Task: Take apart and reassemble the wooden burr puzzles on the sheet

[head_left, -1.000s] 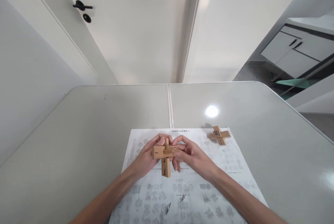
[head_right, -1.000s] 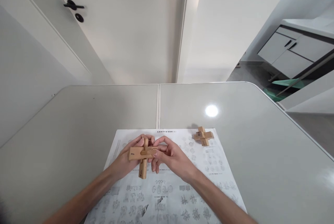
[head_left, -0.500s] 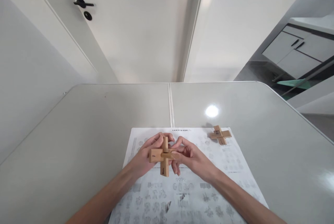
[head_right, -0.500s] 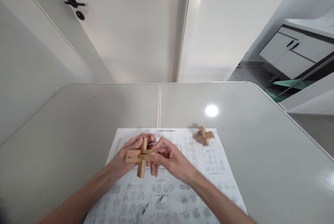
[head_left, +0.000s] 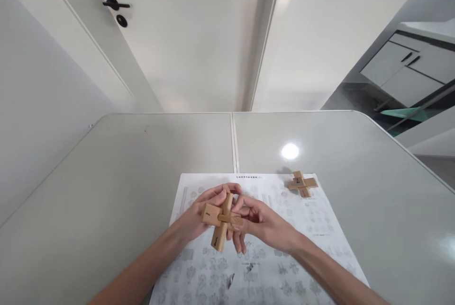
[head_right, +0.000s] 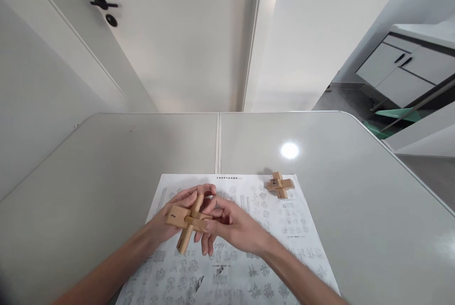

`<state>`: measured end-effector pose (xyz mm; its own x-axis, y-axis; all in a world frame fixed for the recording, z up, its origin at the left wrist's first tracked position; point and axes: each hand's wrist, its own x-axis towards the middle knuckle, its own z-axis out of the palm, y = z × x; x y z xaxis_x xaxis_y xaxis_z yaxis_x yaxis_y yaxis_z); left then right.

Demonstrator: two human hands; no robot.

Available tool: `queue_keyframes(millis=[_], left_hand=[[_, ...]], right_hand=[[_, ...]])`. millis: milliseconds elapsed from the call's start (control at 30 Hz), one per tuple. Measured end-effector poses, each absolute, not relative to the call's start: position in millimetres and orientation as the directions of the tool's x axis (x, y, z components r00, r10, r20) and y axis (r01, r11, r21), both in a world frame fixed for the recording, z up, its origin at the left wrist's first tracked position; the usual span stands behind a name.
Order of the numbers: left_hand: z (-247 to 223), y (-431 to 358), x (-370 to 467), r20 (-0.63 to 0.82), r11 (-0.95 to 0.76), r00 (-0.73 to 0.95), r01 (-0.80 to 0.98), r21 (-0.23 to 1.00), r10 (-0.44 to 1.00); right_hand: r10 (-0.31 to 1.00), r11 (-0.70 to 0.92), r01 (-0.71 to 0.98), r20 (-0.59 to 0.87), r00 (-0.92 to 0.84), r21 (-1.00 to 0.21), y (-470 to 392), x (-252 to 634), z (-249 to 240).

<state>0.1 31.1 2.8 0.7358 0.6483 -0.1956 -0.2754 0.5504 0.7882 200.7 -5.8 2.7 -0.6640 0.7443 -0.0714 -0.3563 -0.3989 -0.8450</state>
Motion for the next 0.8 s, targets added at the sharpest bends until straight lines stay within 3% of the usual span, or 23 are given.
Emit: queue_keyframes(millis=[267,400,633,800], left_hand=[[-0.8,29.9,-1.5,-0.255,0.524,0.700,-0.198,0.828,0.667],[9.1,31.3,1.4,-0.218,0.478,0.642,-0.263,0.838,0.735],[10.9,53.0,-9.0,-0.146,0.295,0.308,-0.525,0.798,0.940],[2.4,61.8,-14.7,-0.201,0.286,0.206,-0.585,0.759,0.958]], right_hand=[[0.599,-0.468,-0.285,-0.063,-0.799,-0.836,-9.3,198.8,6.6],[0.636,-0.523,-0.377,-0.055,-0.770,-0.765,-10.0,198.5,8.9],[0.866,-0.460,-0.595,-0.187,-0.463,-0.659,-2.6,201.9,14.2],[0.938,-0.325,-0.726,-0.306,-0.164,-0.606,6.1,205.3,10.8]])
